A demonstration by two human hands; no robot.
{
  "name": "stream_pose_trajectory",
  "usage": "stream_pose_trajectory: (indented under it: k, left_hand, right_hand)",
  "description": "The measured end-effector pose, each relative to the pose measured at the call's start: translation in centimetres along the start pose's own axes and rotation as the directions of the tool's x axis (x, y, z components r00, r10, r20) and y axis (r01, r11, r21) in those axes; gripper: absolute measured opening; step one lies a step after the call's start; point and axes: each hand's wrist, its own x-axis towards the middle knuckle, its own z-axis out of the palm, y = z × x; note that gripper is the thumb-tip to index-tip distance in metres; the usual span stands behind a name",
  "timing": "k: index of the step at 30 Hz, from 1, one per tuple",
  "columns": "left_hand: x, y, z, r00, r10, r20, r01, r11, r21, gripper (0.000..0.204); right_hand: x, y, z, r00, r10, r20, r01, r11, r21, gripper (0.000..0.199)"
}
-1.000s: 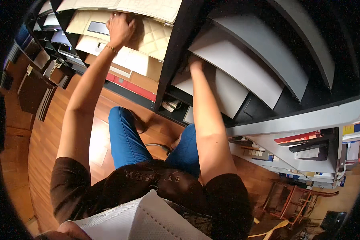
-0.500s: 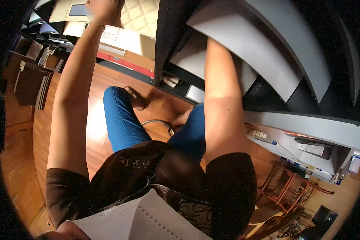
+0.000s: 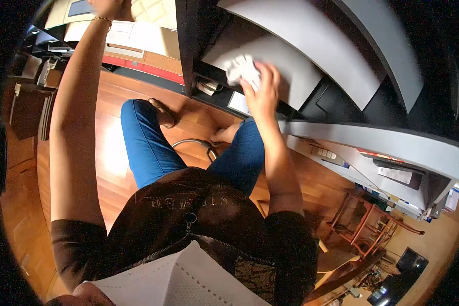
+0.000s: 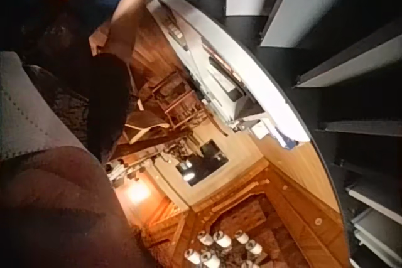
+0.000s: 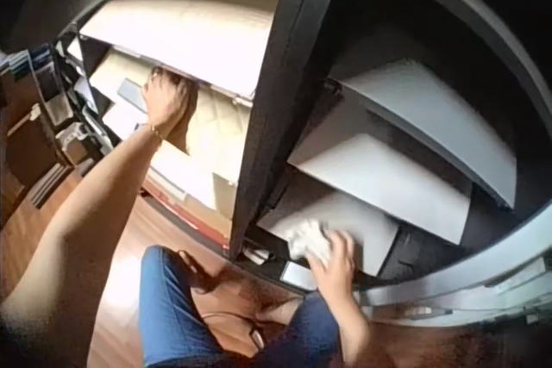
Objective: The person is cleaning and dusting shelves containing various material samples and binders using a white cloth.
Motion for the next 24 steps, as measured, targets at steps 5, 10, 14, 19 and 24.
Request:
stream_pose_trajectory:
  k: [5,10,14,19,24]
  left_hand:
    - [0.2,0.1,0.2,0.999,-0.015,-0.044,0.013,0.999,-0.045,0.043]
    - [0.6,-1.2,0.7,1.0,0.013,-0.006,-0.013,0.999,0.03,0.041]
    - [0.8,-1.9,1.8,1.0,0.004,0.016,-0.005,0.995,0.098,0.042]
    - [0.8,-3.4,2.6,0.996,0.085,0.016,-0.086,0.991,0.101,0.04]
    - [-0.5,-0.4,0.0,0.997,0.046,0.069,-0.055,0.988,0.143,0.039]
  right_hand:
    - [-7.1,6.1,-3.8,0.992,0.048,0.113,-0.018,0.967,-0.253,0.019]
    - [-7.6,6.4,0.2,0.995,0.088,0.051,-0.068,0.948,-0.31,0.019]
    - [-5.0,3.0,6.6,0.994,0.037,0.107,-0.022,0.99,-0.142,0.019]
    - [-0.8,-1.4,13.4,0.977,-0.109,0.183,0.134,0.983,-0.129,0.01]
    - [-2.0,-0.5,12.1,0.968,-0.175,0.181,0.202,0.969,-0.146,0.008]
